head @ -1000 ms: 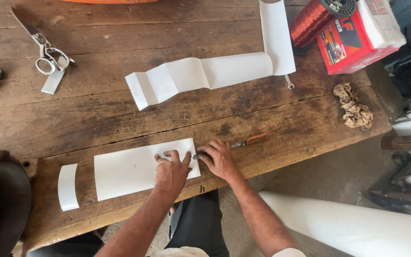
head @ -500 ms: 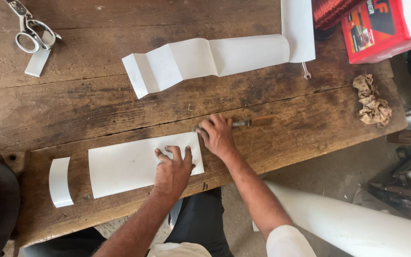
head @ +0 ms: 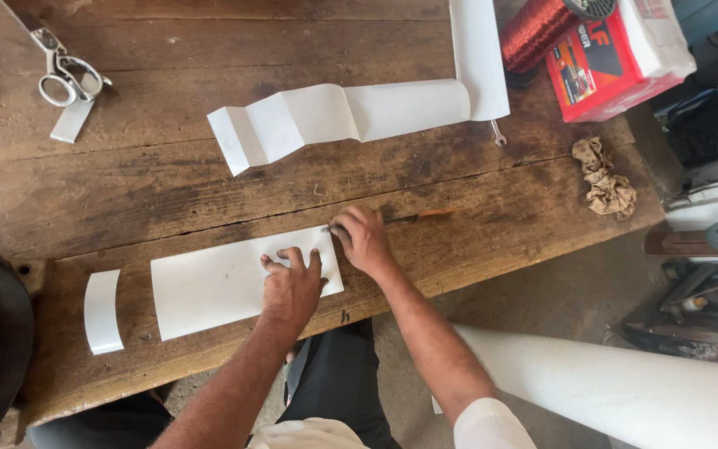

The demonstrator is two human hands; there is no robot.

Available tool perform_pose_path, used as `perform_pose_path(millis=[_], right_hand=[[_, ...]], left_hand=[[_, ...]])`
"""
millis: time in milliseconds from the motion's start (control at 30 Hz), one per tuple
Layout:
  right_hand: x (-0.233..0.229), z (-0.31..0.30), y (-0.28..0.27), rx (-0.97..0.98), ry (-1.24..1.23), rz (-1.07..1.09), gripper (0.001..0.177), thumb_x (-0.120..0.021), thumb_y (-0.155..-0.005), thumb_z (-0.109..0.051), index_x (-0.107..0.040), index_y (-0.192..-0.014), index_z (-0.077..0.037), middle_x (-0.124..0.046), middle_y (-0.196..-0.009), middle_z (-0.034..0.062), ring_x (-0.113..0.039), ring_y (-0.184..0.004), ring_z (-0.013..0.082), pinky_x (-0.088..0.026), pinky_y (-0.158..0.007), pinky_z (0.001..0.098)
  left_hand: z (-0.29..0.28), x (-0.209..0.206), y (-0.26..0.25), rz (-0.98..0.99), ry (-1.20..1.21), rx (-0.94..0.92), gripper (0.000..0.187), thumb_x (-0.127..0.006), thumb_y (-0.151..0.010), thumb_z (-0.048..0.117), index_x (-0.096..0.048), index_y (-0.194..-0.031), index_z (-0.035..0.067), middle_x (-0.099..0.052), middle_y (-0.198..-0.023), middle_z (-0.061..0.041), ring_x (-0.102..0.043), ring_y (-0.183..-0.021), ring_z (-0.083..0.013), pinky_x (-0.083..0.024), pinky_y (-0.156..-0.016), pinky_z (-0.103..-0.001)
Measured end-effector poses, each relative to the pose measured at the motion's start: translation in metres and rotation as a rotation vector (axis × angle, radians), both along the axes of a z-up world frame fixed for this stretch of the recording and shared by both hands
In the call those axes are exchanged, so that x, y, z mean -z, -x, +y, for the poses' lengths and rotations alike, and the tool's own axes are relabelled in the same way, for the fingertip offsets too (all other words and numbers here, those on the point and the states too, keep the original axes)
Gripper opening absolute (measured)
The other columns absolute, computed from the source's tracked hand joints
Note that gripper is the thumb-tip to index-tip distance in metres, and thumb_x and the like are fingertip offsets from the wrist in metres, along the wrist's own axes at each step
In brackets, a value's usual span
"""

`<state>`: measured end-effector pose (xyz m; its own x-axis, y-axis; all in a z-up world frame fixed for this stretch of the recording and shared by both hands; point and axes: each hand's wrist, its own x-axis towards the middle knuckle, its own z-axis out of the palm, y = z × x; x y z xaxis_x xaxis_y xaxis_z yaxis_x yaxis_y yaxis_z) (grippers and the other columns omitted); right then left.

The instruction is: The person folds a long strip of white paper on a wooden table and uses a knife to cut it into smaller rectangular pieces. The person repeatedly folds and cuts the paper, stacking the cut pieces on the table.

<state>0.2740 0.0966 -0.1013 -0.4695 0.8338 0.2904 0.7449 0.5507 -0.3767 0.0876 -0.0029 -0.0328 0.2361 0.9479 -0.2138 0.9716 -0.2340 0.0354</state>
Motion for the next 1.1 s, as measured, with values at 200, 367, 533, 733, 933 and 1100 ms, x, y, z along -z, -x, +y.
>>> perform_pose_path(millis=[200,367,533,733,933,1100], right_hand=[[-0.01,-0.052,-0.012,-0.092,-0.121,-0.107,0.022,-0.081,-0.084,-0.008,-0.078,-0.106,-0.006,-0.072,-0.113,0.0055,-0.062,-0.109,0.0243,-0.049,-0.104,0.0435],[-0.013,-0.065,-0.02,-0.141,-0.087,-0.121,0.019,-0.078,-0.086,-0.005,-0.08,-0.105,-0.009,-0.073,-0.11,0.0013,-0.06,-0.104,0.0201,-0.05,-0.103,0.0409],[-0.016,-0.082,-0.03,-0.208,0.034,-0.193,0.013,-0.074,-0.09,-0.002,-0.079,-0.101,-0.008,-0.067,-0.097,0.0012,-0.058,-0.098,0.0198,-0.051,-0.095,0.0391],[-0.032,-0.103,-0.039,-0.27,0.097,-0.267,0.017,-0.074,-0.083,0.001,-0.078,-0.095,-0.01,-0.063,-0.092,0.0007,-0.058,-0.097,0.0198,-0.051,-0.092,0.0412],[-0.041,-0.111,-0.045,-0.206,0.23,-0.217,0.012,-0.08,-0.081,-0.006,-0.077,-0.091,-0.014,-0.067,-0.094,-0.0014,-0.061,-0.098,0.0201,-0.049,-0.091,0.0463],[-0.041,-0.082,-0.051,0.057,0.093,-0.172,0.019,-0.079,-0.082,-0.007,-0.074,-0.098,-0.016,-0.073,-0.105,0.0012,-0.066,-0.11,0.024,-0.045,-0.09,0.0531]], left_hand=[[-0.003,0.008,-0.001,-0.045,-0.003,-0.028,0.065,-0.062,-0.096,0.053,-0.05,-0.149,0.016,-0.05,-0.126,-0.038,-0.059,-0.107,-0.0687,-0.067,-0.062,-0.048],[-0.001,0.007,0.002,-0.037,-0.047,-0.02,0.059,-0.065,-0.095,0.033,-0.051,-0.149,0.017,-0.05,-0.126,-0.037,-0.06,-0.107,-0.0679,-0.068,-0.057,-0.044],[0.0,0.008,0.005,-0.051,-0.032,-0.032,0.063,-0.067,-0.088,0.018,-0.051,-0.149,0.021,-0.051,-0.125,-0.033,-0.062,-0.107,-0.0649,-0.068,-0.058,-0.044],[0.002,0.014,0.006,-0.027,-0.006,-0.016,0.063,-0.066,-0.091,0.016,-0.049,-0.151,0.021,-0.049,-0.127,-0.033,-0.061,-0.11,-0.0637,-0.068,-0.056,-0.041],[-0.004,0.022,0.007,-0.035,-0.008,-0.03,0.062,-0.065,-0.092,0.02,-0.048,-0.152,0.021,-0.048,-0.13,-0.032,-0.061,-0.109,-0.0654,-0.068,-0.063,-0.044],[-0.01,0.024,0.004,-0.046,-0.129,-0.03,0.06,-0.065,-0.096,0.04,-0.052,-0.152,0.021,-0.048,-0.131,-0.036,-0.06,-0.108,-0.0684,-0.064,-0.08,-0.052]])
